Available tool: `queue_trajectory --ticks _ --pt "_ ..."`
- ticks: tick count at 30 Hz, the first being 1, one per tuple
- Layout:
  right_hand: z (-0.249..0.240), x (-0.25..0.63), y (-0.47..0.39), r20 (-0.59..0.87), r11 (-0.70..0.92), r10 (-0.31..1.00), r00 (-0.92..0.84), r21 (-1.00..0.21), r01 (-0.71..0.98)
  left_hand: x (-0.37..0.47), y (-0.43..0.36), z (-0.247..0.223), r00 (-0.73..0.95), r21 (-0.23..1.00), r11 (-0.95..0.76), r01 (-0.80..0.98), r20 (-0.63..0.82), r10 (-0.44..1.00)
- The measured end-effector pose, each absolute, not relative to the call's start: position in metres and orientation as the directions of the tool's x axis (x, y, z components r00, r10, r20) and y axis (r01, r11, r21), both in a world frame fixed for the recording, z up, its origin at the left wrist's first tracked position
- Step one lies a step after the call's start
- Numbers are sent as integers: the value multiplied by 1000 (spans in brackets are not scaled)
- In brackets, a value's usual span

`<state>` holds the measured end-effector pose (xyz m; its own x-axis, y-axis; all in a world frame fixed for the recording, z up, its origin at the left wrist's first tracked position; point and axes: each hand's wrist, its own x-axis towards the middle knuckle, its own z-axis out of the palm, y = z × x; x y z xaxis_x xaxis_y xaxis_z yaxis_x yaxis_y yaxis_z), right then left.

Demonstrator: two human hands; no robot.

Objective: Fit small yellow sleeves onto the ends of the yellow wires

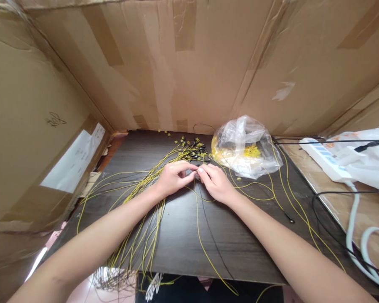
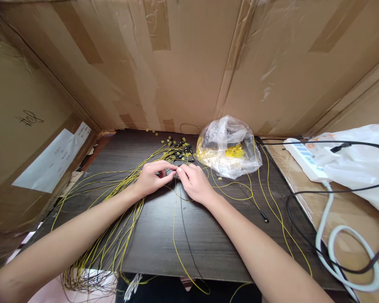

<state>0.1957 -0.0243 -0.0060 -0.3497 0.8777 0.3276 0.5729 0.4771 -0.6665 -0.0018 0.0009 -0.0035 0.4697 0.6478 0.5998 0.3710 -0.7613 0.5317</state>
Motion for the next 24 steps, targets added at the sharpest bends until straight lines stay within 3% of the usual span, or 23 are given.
queue_trajectory --ticks 8,24 --pt "-2 194 -28 358 458 889 -286 -715 528 0 0 -1 431 588 -709 389 564 704" --pt "-3 194 -27 362 470 882 -301 -683 558 -1 -1 -1 459 547 -731 408 569 683"
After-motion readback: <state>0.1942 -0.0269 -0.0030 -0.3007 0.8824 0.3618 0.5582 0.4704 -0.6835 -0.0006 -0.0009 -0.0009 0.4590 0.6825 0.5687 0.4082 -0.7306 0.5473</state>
